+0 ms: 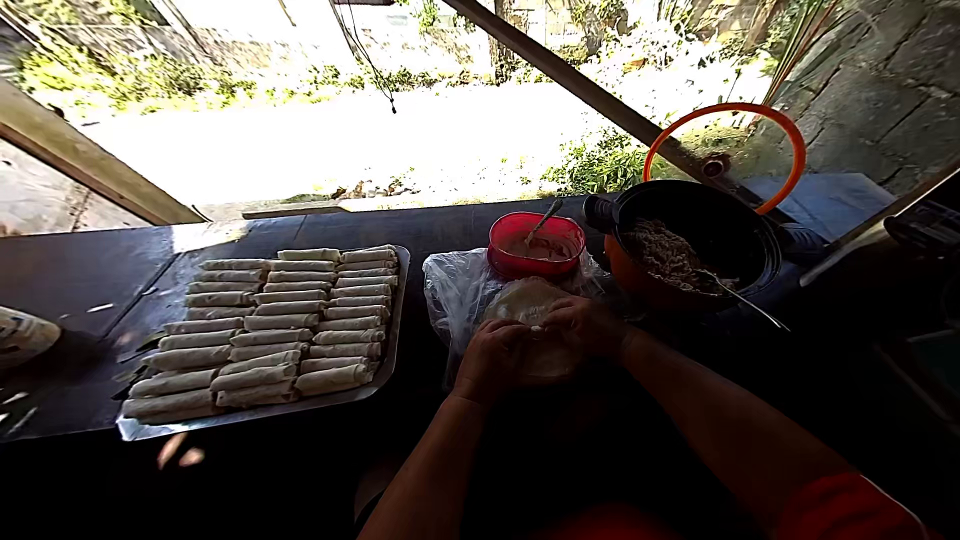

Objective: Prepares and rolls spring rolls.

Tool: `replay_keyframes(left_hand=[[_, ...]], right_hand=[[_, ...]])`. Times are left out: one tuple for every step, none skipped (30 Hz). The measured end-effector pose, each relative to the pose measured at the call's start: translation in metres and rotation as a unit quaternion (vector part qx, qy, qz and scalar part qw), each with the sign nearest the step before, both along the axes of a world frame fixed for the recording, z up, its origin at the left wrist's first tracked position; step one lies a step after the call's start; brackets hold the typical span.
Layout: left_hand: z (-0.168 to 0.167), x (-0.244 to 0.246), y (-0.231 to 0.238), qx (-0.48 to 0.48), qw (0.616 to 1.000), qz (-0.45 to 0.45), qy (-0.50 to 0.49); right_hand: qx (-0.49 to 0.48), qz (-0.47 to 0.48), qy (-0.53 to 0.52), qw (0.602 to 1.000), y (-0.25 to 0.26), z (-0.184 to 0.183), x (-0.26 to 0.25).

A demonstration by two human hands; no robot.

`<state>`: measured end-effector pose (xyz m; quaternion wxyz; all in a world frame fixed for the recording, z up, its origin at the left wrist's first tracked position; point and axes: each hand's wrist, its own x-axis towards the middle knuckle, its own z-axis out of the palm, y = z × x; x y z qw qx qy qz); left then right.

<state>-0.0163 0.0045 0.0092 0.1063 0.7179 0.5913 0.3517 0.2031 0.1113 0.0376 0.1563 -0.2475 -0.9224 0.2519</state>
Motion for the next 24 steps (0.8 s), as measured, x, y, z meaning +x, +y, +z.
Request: replay_keyframes(left_hand=[[0.001,0.001,0.000,-0.003,1.000,0.005,-0.001],[0.002,0.002,0.001,-0.009,1.000,0.011,-0.002],[0.003,0.003,0.001,-0.018,1.000,0.016,-0.003],[0.005,0.003,0.002,-0.026,0.999,0.020,-0.003],[0.006,0.004,0.002,-0.034,0.999,0.022,-0.004],[0.007,0.004,0.003,-0.043,0.999,0.025,-0.006],[0.008,0.004,0.004,-0.050,0.998,0.029,-0.008],[0.010,0.005,0.005,-0.056,0.998,0.033,-0.009],[0.011,0.005,0.005,-0.062,0.997,0.034,-0.012],[0.012,0.005,0.006,-0.067,0.997,0.036,-0.016],[0.012,0.006,0.006,-0.072,0.997,0.037,-0.018],[0.013,0.006,0.006,-0.079,0.996,0.039,-0.018],[0.014,0.006,0.007,-0.088,0.995,0.039,-0.017],[0.015,0.006,0.007,-0.096,0.994,0.041,-0.016],[0.016,0.006,0.008,-0.100,0.994,0.043,-0.017],[0.016,0.006,0.008,-0.102,0.994,0.046,-0.018],[0.016,0.007,0.008,-0.102,0.993,0.049,-0.018],[0.017,0.007,0.009,-0.101,0.993,0.050,-0.017],[0.017,0.007,0.009,-0.101,0.993,0.052,-0.017],[0.018,0.007,0.009,-0.103,0.993,0.052,-0.017],[0.019,0.007,0.009,-0.109,0.993,0.051,-0.018],[0.020,0.007,0.010,-0.115,0.992,0.052,-0.018],[0.020,0.008,0.010,-0.119,0.991,0.053,-0.017],[0.020,0.008,0.010,-0.122,0.991,0.053,-0.017]], right_hand=[[-0.011,0.004,-0.004,1.000,0.002,0.001,-0.001],[-0.018,0.007,-0.010,1.000,0.004,0.003,-0.001],[-0.019,0.011,-0.014,1.000,0.004,0.003,-0.002],[-0.014,0.014,-0.018,1.000,0.004,0.004,-0.001],[-0.007,0.016,-0.019,1.000,0.004,0.003,-0.001],[0.006,0.013,-0.022,1.000,0.003,0.002,-0.001],[0.021,0.007,-0.023,1.000,0.001,0.001,-0.001],[0.033,0.001,-0.020,0.999,0.000,0.000,-0.001],[0.039,-0.005,-0.016,0.999,-0.001,-0.001,-0.002],[0.041,-0.009,-0.014,0.999,-0.002,-0.002,-0.003],[0.042,-0.014,-0.013,0.999,-0.002,-0.002,-0.004],[0.040,-0.018,-0.014,0.999,-0.002,-0.002,-0.004],[0.035,-0.020,-0.017,0.999,-0.002,-0.002,-0.005],[0.031,-0.021,-0.020,0.999,-0.001,-0.002,-0.006],[0.031,-0.022,-0.024,0.999,-0.001,-0.001,-0.007],[0.032,-0.022,-0.033,0.999,0.000,0.000,-0.008],[0.036,-0.023,-0.046,0.998,0.000,0.002,-0.009],[0.042,-0.024,-0.061,0.997,-0.001,0.004,-0.010],[0.050,-0.024,-0.071,0.996,-0.002,0.005,-0.011],[0.060,-0.025,-0.072,0.995,-0.003,0.006,-0.011],[0.069,-0.025,-0.064,0.995,-0.005,0.006,-0.012],[0.077,-0.022,-0.050,0.996,-0.007,0.005,-0.012],[0.085,-0.019,-0.038,0.995,-0.009,0.003,-0.012],[0.096,-0.018,-0.026,0.995,-0.010,0.001,-0.013]])
